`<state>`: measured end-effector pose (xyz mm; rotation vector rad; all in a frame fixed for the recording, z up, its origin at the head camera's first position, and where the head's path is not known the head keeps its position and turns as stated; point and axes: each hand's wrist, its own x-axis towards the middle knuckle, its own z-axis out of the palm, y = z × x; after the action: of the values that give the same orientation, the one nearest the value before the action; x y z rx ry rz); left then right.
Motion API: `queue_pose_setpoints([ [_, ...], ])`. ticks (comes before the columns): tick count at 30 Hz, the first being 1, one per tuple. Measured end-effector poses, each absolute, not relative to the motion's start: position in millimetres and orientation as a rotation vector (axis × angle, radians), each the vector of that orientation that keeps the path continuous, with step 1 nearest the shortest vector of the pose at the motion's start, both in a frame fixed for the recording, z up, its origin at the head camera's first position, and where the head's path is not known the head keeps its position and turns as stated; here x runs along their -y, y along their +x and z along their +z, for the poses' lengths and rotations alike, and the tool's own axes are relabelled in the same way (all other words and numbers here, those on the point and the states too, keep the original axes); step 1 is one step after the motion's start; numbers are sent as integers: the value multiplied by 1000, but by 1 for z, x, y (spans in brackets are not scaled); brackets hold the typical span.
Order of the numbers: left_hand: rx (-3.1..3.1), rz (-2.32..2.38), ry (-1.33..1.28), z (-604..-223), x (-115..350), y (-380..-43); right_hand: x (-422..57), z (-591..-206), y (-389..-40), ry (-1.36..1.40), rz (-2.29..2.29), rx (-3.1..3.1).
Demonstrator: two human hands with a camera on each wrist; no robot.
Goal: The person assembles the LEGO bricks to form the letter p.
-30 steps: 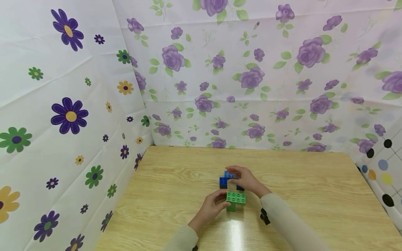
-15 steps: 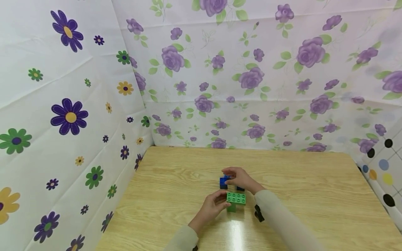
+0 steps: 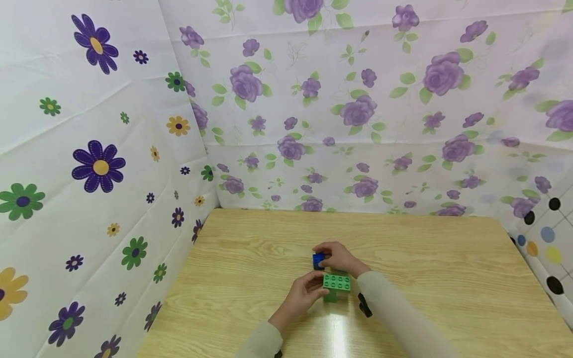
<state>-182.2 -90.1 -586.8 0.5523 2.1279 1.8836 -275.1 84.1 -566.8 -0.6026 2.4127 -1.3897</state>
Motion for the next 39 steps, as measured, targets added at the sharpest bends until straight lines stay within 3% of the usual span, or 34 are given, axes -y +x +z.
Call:
queue_pose_setpoints([
  [39,-2118,1909,499,-587,89,-182,-111,-546,-266,-641,-1482,-2525],
])
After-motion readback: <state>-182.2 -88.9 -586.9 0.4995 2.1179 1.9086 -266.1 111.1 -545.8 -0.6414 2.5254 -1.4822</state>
